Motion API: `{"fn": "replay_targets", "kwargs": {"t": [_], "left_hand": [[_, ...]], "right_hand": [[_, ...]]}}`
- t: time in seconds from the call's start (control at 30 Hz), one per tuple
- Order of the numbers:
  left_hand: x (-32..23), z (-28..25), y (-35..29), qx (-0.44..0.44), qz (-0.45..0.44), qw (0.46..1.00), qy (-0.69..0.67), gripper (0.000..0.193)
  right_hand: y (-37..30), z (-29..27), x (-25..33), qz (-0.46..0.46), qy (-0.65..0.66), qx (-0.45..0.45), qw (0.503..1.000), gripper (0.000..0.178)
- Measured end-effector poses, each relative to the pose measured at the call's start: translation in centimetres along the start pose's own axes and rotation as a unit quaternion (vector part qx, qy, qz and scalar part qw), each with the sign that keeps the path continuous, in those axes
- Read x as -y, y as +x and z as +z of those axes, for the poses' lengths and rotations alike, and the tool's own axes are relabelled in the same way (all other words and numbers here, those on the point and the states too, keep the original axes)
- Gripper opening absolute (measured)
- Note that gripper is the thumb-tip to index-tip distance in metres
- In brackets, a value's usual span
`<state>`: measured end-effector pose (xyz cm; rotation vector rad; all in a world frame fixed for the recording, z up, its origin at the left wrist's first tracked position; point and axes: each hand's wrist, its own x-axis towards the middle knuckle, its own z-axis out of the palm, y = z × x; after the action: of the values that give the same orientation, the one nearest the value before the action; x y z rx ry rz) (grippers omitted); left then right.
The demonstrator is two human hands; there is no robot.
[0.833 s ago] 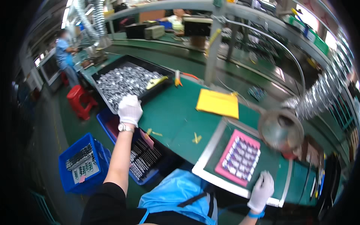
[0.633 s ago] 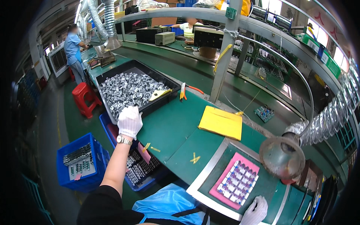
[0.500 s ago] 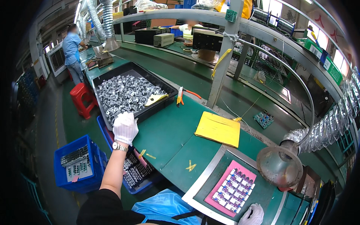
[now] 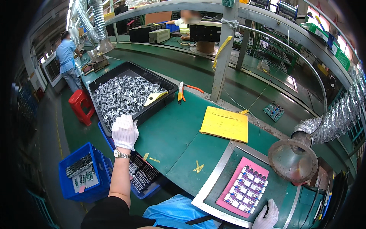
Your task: The person solders electronic components onto printed circuit boards using a soldering iron and solder wire.
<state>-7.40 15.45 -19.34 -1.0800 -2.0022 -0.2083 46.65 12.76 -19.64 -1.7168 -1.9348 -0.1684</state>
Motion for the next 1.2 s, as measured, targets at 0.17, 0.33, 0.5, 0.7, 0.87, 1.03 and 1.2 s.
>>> {"fn": "replay_targets", "kwargs": {"t": [0.17,0.33,0.5,0.7,0.87,1.03,1.2], "left_hand": [[0.1,-0.6,0.0,0.006,-0.006,1.0,-0.001,0.024],[0.0,-0.3,-0.2,0.024,-0.022,0.999,-0.022,0.028],[-2.3,-4.6,1.3,-0.092,-0.011,0.968,-0.232,0.043],[-10.5,-8.9,5.2,-0.049,0.108,0.821,-0.559,0.032],[-15.4,-6.3,6.6,-0.082,0.127,0.76,-0.633,0.028],[-17.7,-3.4,3.2,0.008,0.12,0.73,-0.673,0.031],[-17.6,-2.9,2.5,0.077,0.146,0.72,-0.674,0.029]], "right_hand": [[-0.3,-0.2,-0.5,0.032,0.026,-0.006,0.999,0.022],[-0.2,-0.7,-1.0,0.114,0.109,0.031,0.987,0.026],[-0.3,-0.9,-1.0,0.189,0.236,0.036,0.953,0.04],[-0.1,-1.1,-0.3,0.23,0.295,0.023,0.927,0.041],[-0.6,-0.3,-2.1,0.195,0.234,0.062,0.95,0.038],[-0.1,-1.4,-1.8,0.297,0.373,0.045,0.878,0.041],[1.2,-2.3,-1.9,0.358,0.425,0.02,0.831,0.046]]}}
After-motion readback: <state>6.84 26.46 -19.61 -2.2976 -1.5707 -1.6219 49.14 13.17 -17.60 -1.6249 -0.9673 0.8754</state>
